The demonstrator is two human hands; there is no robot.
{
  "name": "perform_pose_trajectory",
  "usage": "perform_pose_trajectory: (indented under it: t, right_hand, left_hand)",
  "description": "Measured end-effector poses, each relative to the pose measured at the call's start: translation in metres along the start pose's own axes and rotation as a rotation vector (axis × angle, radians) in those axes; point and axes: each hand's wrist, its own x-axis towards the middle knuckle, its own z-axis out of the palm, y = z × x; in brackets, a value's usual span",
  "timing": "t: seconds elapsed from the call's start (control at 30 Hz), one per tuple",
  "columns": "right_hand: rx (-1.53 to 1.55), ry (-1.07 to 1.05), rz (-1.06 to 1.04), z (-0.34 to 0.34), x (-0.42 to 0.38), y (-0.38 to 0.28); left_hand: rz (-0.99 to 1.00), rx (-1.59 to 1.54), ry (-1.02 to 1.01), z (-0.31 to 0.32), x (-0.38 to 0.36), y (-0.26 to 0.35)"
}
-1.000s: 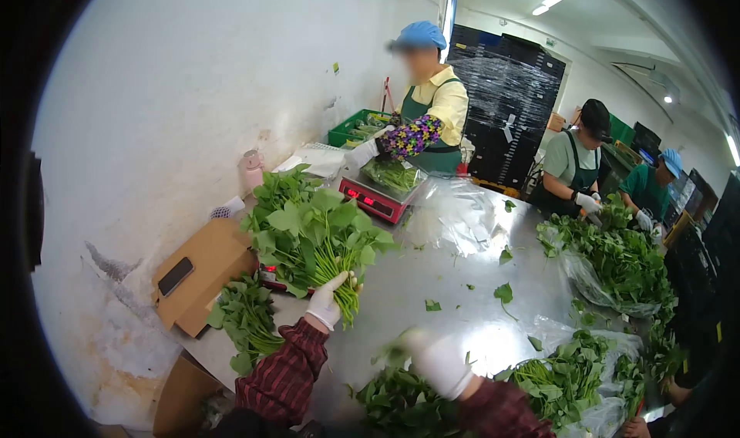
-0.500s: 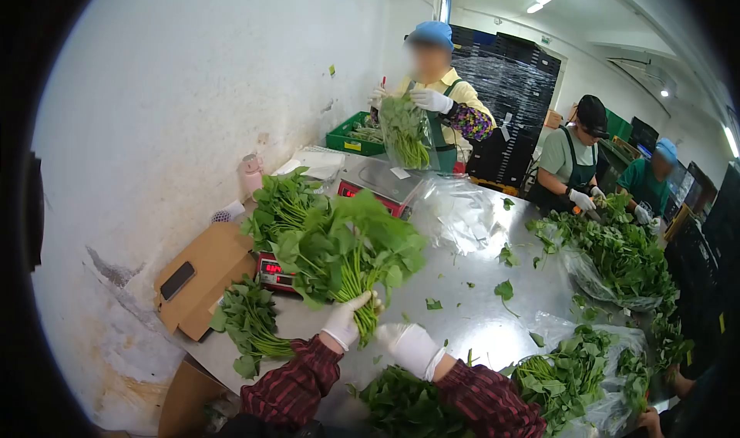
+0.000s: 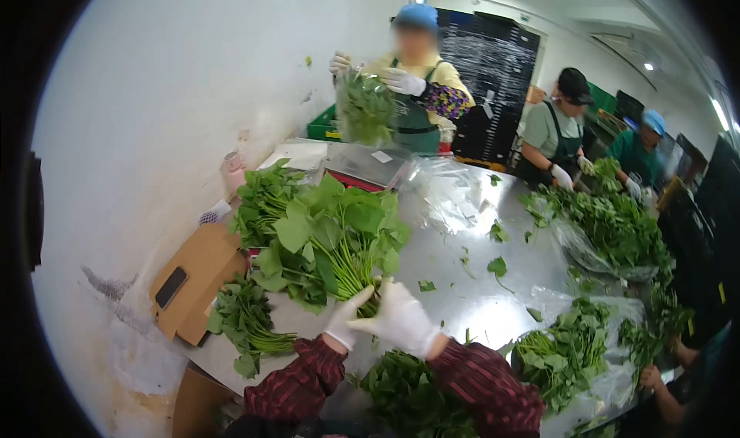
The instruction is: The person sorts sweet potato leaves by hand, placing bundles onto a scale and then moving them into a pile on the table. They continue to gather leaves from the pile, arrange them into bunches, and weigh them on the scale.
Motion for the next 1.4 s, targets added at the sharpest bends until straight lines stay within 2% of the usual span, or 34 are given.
perform_pose_trajectory:
  t: [0.07, 0.13, 0.17, 0.2, 0.23, 0.3, 0.33, 0.37, 0.5, 0.57, 0.6, 0.63, 0.67, 0.7, 0.73, 0.77, 0.8, 0.83, 0.87, 0.9, 0.93, 0.97, 1.0, 1.07, 1.13, 1.2, 1.23, 1.27, 1.3, 1.33, 1.4]
  right_hand:
    - [0.12, 0.035, 0.01, 0.026, 0.009, 0.011]
    - [0.213, -0.108, 0.071, 0.043, 0.009, 0.019]
    - [0.216, -0.087, 0.103, 0.046, 0.01, 0.02]
    - [0.169, -0.199, 0.121, 0.046, 0.015, 0.022]
    - [0.124, -0.315, 0.134, 0.046, 0.02, 0.025]
    - [0.134, -0.372, 0.129, 0.055, 0.028, 0.043]
    - [0.137, -0.445, 0.095, 0.06, 0.032, 0.052]
    - [0.145, -0.392, 0.065, 0.068, 0.032, 0.055]
    - [0.313, -0.308, -0.073, 0.109, 0.038, 0.076]
    - [0.079, -0.199, -0.176, 0.133, 0.04, 0.086]
    - [0.088, -0.206, -0.176, 0.13, 0.041, 0.084]
    - [0.026, -0.356, -0.113, 0.124, 0.042, 0.085]
    - [-0.036, -0.504, -0.049, 0.118, 0.041, 0.088]
    - [-0.023, -0.411, -0.133, 0.112, 0.034, 0.104]
    - [-0.179, -0.572, -0.047, 0.101, 0.037, 0.124]
    - [-0.339, -0.684, -0.078, 0.104, 0.035, 0.176]
    - [-0.297, -0.736, -0.027, 0.105, 0.029, 0.244]
    - [-0.17, -0.713, -0.057, 0.083, 0.012, 0.31]
    - [-0.283, -0.707, 0.191, 0.068, -0.011, 0.407]
    - [-0.567, -0.732, 0.377, 0.009, -0.026, 0.445]
    - [-0.764, -0.697, 0.523, -0.021, -0.045, 0.529]
    - [-0.882, -0.601, 0.754, -0.074, -0.04, 0.476]
    - [-0.955, -0.507, 0.845, -0.106, -0.019, 0.415]
    - [-1.043, -0.376, 0.815, -0.141, 0.015, 0.355]
    - [-1.031, -0.277, 0.6, -0.148, 0.052, 0.315]
    - [-0.841, -0.131, 0.449, -0.125, 0.1, 0.283]
    - [-0.714, -0.058, 0.271, -0.099, 0.126, 0.3]
    - [-0.708, -0.088, 0.219, -0.069, 0.157, 0.282]
    - [-0.715, -0.06, 0.025, -0.025, 0.187, 0.298]
    - [-0.49, 0.052, 0.152, 0.008, 0.214, 0.272]
    - [-0.223, -0.033, 0.235, 0.077, 0.259, 0.25]
  left_hand:
    - [-0.007, -0.015, -0.002, -0.006, -0.006, -0.014]
    - [0.02, 0.016, -0.129, -0.04, -0.006, -0.02]
    - [0.157, 0.163, -0.191, -0.051, -0.014, -0.025]
    - [-0.23, -0.276, 0.002, -0.054, -0.007, -0.012]
    - [-0.226, -0.291, -0.035, -0.052, -0.012, -0.01]
    - [-0.239, -0.3, -0.073, -0.049, -0.02, -0.009]
    - [-0.197, -0.184, -0.069, -0.055, -0.024, -0.013]
    - [-0.15, -0.069, -0.063, -0.055, -0.027, -0.013]
    - [-0.149, 0.061, -0.063, -0.059, -0.031, -0.013]
    - [-0.112, 0.053, -0.045, -0.075, -0.027, -0.022]
    - [-0.094, 0.051, -0.037, -0.083, -0.026, -0.027]
    - [-0.096, 0.053, -0.029, -0.093, -0.029, -0.033]
    - [-0.217, 0.027, 0.064, -0.107, -0.037, -0.042]
    - [-0.339, 0.001, 0.157, -0.115, -0.046, -0.047]
    - [-0.342, 0.005, 0.163, -0.121, -0.059, -0.052]
    - [-0.312, 0.277, 0.144, -0.118, -0.072, -0.053]
    - [-0.279, 0.548, 0.122, -0.123, -0.084, -0.054]
    - [-0.279, 0.552, 0.126, -0.141, -0.092, -0.054]
    - [-0.04, 1.058, 0.05, -0.164, -0.099, -0.053]
    - [0.226, 1.549, -0.03, -0.183, -0.104, -0.052]
    - [0.235, 1.546, -0.021, -0.194, -0.108, -0.05]
    - [0.327, 1.724, -0.015, -0.204, -0.11, -0.047]
    - [0.42, 1.899, -0.01, -0.212, -0.112, -0.047]
    - [0.406, 1.915, -0.021, -0.222, -0.113, -0.052]
    - [0.469, 1.99, -0.017, -0.216, -0.112, -0.054]
    - [0.443, 1.986, -0.023, -0.211, -0.113, -0.052]
    - [0.449, 2.01, -0.024, -0.212, -0.113, -0.052]
    - [0.454, 2.035, -0.025, -0.215, -0.114, -0.052]
    - [0.395, 1.999, -0.036, -0.222, -0.115, -0.055]
    - [0.397, 2.003, -0.038, -0.222, -0.114, -0.054]
    - [0.368, 2.003, -0.036, -0.215, -0.114, -0.051]
